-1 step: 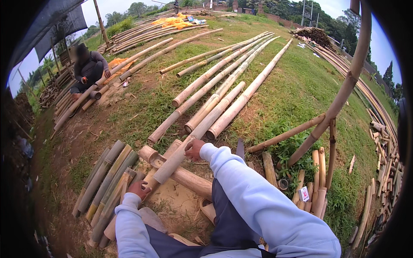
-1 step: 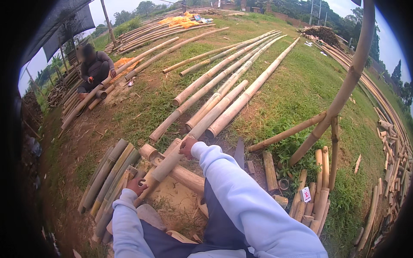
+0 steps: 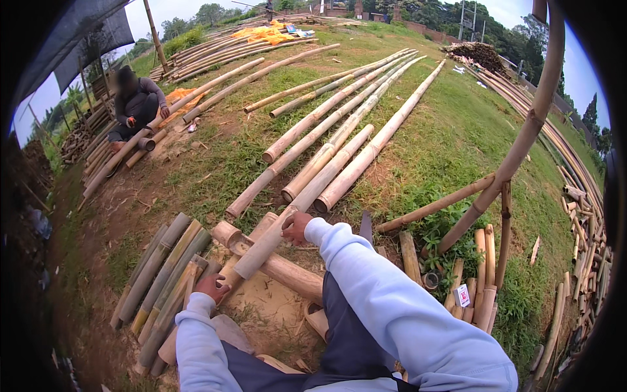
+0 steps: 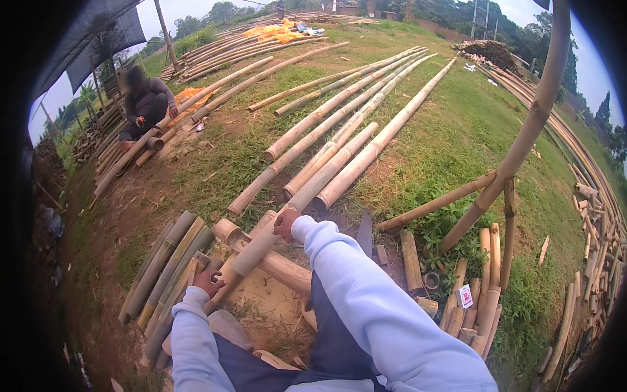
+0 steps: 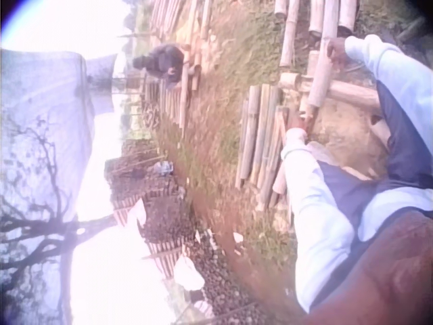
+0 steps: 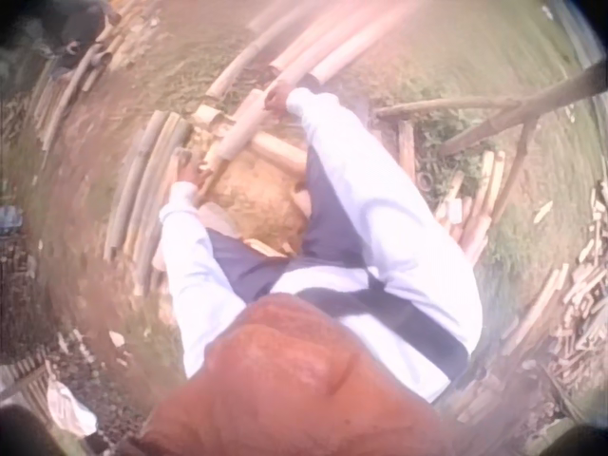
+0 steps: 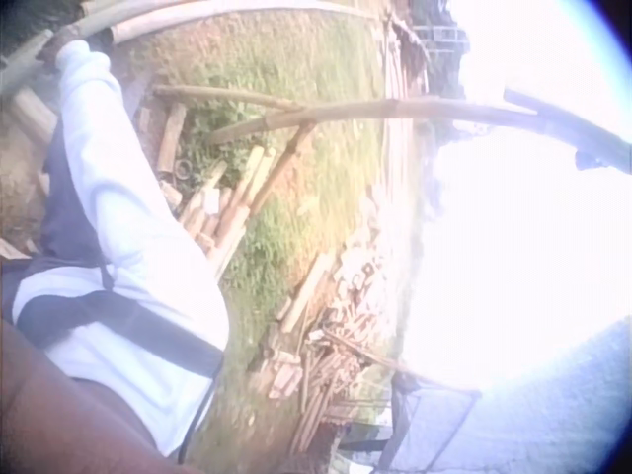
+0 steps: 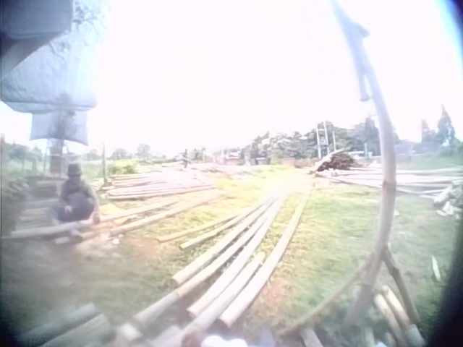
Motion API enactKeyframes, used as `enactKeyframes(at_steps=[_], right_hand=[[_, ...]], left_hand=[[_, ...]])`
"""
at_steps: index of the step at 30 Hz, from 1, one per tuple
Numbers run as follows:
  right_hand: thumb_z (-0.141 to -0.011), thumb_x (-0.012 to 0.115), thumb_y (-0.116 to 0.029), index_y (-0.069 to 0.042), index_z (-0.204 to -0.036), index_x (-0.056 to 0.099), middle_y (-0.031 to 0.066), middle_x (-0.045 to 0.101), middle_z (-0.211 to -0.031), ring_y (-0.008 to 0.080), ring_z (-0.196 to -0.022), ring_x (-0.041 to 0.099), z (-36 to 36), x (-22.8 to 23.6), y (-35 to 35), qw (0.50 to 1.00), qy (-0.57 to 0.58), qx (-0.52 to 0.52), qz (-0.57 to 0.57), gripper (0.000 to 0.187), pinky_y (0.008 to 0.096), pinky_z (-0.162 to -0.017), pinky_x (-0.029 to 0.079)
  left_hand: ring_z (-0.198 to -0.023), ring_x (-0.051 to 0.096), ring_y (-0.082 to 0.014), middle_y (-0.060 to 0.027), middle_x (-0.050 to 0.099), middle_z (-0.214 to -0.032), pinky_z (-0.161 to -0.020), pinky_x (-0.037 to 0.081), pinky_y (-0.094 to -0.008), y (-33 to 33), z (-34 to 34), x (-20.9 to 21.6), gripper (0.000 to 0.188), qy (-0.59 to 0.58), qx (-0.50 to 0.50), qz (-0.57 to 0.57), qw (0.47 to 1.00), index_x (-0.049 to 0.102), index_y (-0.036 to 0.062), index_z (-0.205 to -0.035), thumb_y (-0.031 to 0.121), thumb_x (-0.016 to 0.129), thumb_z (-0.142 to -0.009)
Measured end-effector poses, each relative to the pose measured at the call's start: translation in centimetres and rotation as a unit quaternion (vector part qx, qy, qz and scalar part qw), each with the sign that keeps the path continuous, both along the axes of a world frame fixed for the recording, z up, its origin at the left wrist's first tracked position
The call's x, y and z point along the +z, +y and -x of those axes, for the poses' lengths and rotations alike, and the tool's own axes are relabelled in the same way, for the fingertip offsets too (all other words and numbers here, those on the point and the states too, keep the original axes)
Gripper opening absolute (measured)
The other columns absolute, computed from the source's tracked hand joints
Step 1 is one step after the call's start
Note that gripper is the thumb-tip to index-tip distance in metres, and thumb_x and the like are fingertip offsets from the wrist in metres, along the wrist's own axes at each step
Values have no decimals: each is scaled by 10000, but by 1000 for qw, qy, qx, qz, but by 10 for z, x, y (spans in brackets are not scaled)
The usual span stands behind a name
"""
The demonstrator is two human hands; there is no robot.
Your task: The person sits on the ground and uses a hand saw to cut bamboo poles into shorter sections. They hold the bamboo with one hand and saw with the other, then place the cut pieces aside.
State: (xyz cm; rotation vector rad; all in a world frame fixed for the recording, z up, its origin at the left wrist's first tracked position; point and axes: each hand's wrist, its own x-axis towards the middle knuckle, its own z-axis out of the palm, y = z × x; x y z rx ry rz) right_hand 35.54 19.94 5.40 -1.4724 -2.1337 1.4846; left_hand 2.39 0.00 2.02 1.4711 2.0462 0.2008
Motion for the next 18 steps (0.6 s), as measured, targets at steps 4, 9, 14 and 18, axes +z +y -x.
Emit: enactKeyframes(at_steps=[4,9,14,18], right_hand=[[-911,734,-285,-31,-1158,715,112,749,-851,205,-641,716,4,-2,0,1000,18,1,7,354,355,-585,602],[-930,743,-272,-15,-1214,690,131,754,-897,206,-667,725,4,2,9,1000,8,18,1,387,352,-577,599],[-941,735,-246,-21,-1212,691,127,753,-900,211,-675,722,2,1,11,1000,-3,11,10,356,363,-589,602],[-948,728,-228,-26,-1225,687,128,754,-924,213,-694,722,3,5,9,1000,-9,21,2,345,363,-607,608]], left_hand=[[-1059,720,-321,-171,753,-1136,-960,545,-410,-1,-1,6,530,11,-2,-1,1000,675,82,-1308,365,773,-871],[-1082,710,-332,-174,747,-1153,-962,542,-415,5,3,5,542,22,-8,-12,1000,671,88,-1315,398,759,-879],[-1088,709,-335,-178,744,-1163,-967,541,-415,9,4,0,546,10,1,-8,1000,672,88,-1316,402,759,-878],[-1078,714,-332,-182,743,-1167,-960,545,-414,9,11,-6,548,2,10,-8,1000,674,88,-1317,405,756,-878]])
